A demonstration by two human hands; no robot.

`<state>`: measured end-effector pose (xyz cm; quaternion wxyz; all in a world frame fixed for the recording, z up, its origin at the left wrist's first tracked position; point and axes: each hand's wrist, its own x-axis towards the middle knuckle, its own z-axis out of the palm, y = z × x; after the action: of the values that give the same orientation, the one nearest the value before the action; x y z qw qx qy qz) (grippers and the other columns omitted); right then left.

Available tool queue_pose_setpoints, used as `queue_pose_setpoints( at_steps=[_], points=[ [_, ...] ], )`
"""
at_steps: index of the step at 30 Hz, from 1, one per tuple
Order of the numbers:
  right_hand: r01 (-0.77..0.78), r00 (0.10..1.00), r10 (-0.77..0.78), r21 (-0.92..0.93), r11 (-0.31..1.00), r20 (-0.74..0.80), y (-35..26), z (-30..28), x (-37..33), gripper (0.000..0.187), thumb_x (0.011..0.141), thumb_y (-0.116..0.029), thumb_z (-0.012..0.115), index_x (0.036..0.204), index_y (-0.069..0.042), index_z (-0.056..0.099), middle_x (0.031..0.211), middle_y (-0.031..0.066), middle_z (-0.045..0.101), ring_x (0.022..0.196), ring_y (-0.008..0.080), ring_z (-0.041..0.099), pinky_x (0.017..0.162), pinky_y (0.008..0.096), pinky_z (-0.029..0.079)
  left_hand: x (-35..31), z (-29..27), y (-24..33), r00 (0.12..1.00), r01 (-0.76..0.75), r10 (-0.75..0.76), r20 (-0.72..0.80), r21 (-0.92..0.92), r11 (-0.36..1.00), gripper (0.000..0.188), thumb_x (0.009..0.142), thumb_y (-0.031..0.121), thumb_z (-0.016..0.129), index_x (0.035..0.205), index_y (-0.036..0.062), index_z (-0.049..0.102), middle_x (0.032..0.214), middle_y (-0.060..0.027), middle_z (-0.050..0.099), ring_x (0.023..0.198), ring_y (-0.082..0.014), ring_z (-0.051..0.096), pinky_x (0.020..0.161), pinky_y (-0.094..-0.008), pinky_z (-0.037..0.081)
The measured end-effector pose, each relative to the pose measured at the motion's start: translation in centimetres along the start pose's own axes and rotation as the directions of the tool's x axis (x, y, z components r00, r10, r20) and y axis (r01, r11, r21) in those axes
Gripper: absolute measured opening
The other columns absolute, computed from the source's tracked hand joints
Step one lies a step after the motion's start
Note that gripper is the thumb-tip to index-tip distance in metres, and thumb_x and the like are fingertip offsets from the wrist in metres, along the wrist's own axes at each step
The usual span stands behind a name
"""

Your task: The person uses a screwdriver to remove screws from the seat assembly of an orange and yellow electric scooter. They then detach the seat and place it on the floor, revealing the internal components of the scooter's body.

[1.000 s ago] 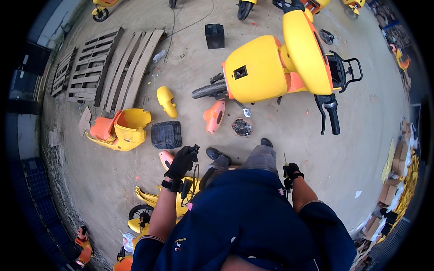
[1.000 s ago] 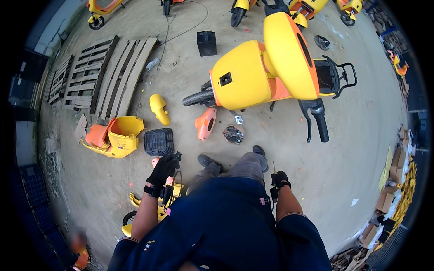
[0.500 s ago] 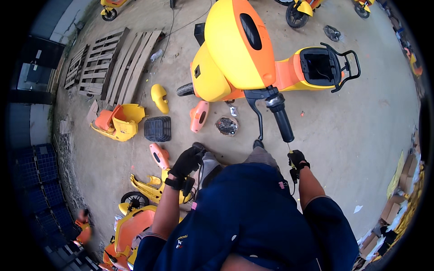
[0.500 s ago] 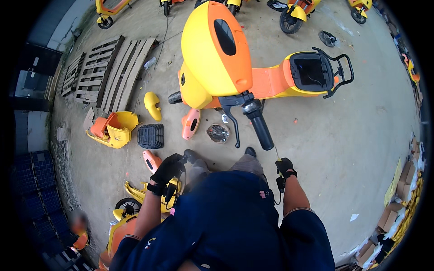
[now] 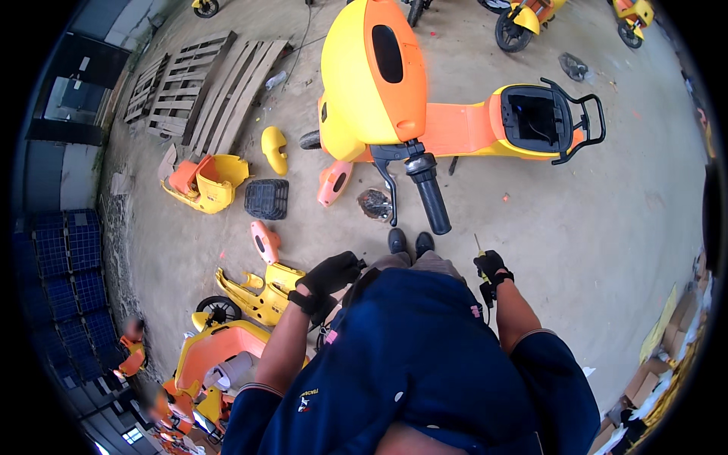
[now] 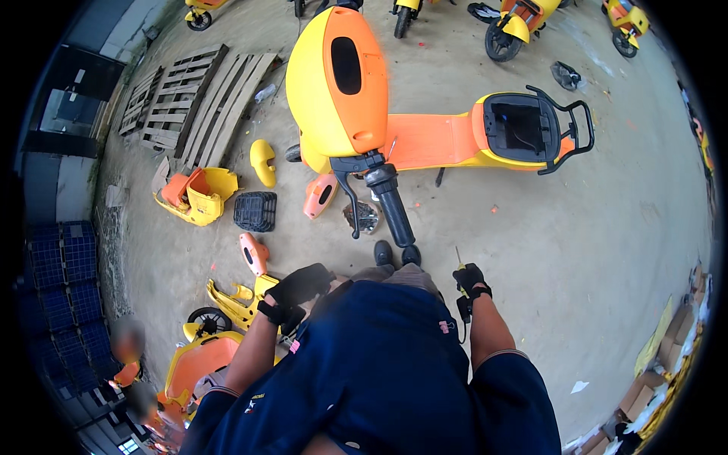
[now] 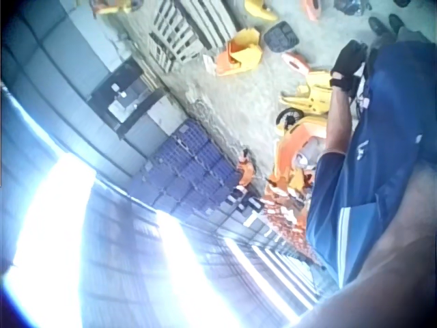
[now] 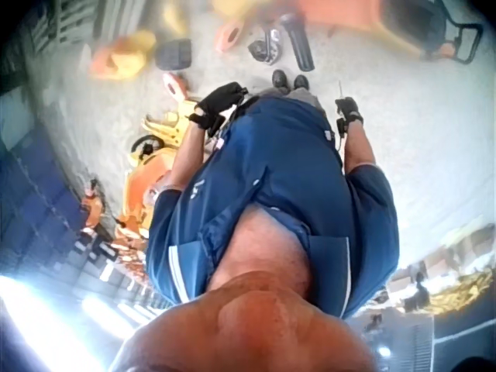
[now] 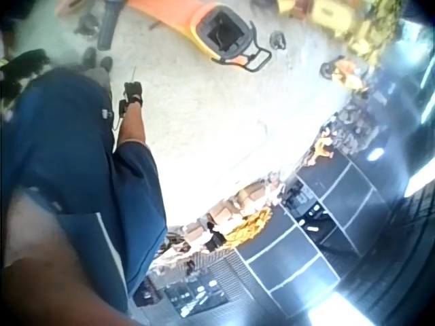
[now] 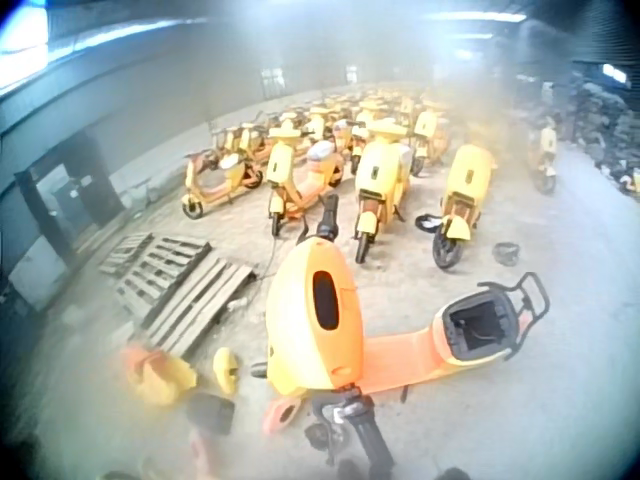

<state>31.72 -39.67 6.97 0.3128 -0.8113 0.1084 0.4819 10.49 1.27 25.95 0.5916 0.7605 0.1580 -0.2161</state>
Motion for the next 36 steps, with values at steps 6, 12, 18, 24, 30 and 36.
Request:
queue_pose_setpoints(
  at_steps=[6,12,18,24,30,36],
  points=[
    [-0.081,0.997,0.077,0.284,0.955,0.025,3.0,-1.6,-3.4,0.014,0.08,-0.014,0.062,0.083,-0.001,0.058,0.062,0.0087,0.057,0.051,0.0201,0.059,0.047,0.0343,0.047,3.9,0.8,1.6,0.985,-0.169,0.161,0.055,0.4,0.901,0.02,0.09,0.022,0.059,0.097,0.0039,0.061,0.084,-0.0156,0.065,0.081,-0.0286,0.064,0.072,-0.0363,0.05],
    [0.001,0.995,0.042,0.443,0.896,-0.087,4.0,-3.3,-6.1,0.018,0.079,-0.014,0.064,0.091,-0.002,0.057,0.064,0.0087,0.058,0.051,0.0192,0.058,0.047,0.0332,0.048,6.8,3.8,0.8,0.988,-0.125,0.076,0.131,0.426,0.896,0.027,0.09,0.03,0.058,0.097,0.0043,0.062,0.089,-0.0182,0.066,0.088,-0.036,0.064,0.076,-0.0409,0.05],
    [-0.08,0.979,0.126,0.273,0.959,-0.157,7.8,-7.6,-5.0,0.025,0.078,-0.02,0.066,0.091,-0.001,0.057,0.065,0.0078,0.058,0.051,0.0193,0.059,0.047,0.0328,0.048,10.4,8.6,4.9,0.956,-0.142,0.006,0.293,0.444,0.885,0.029,0.09,0.032,0.053,0.1,0.0062,0.064,0.095,-0.0179,0.065,0.093,-0.0357,0.063,0.08,-0.0409,0.049],
    [0.047,0.982,0.073,0.593,0.804,-0.175,11.7,-15.6,-4.6,0.02,0.082,-0.021,0.062,0.085,-0.002,0.056,0.063,0.0061,0.057,0.052,0.0176,0.059,0.048,0.0325,0.048,16.1,16.3,11.0,0.875,-0.46,0.185,0.447,0.652,0.603,0.027,0.09,0.026,0.053,0.104,0.0054,0.064,0.099,-0.0166,0.06,0.089,-0.0316,0.059,0.079,-0.038,0.048],
    [0.219,0.961,-0.072,0.575,0.788,-0.268,12.3,-23.8,-4.5,0.014,0.085,-0.017,0.06,0.084,-0.003,0.057,0.065,0.004,0.057,0.055,0.0146,0.059,0.051,0.0298,0.048,22.1,21.7,16.3,0.914,-0.404,0.314,0.255,0.518,0.754,0.018,0.088,0.017,0.056,0.095,0.001,0.052,0.085,-0.0214,0.062,0.081,-0.0387,0.062,0.068,-0.0455,0.048],
    [0.274,0.958,-0.251,0.691,0.669,-0.136,4.7,-28.6,-4.2,0.017,0.09,-0.018,0.06,0.096,-0.003,0.06,0.073,0.0042,0.061,0.06,0.0127,0.059,0.056,0.0266,0.049,25.2,23.5,20.0,0.892,-0.452,0.414,0.182,0.363,0.815,0.03,0.089,0.005,0.052,0.119,0.0028,0.047,0.093,-0.0123,0.062,0.075,-0.021,0.061,0.065,-0.0327,0.049]
  ],
)
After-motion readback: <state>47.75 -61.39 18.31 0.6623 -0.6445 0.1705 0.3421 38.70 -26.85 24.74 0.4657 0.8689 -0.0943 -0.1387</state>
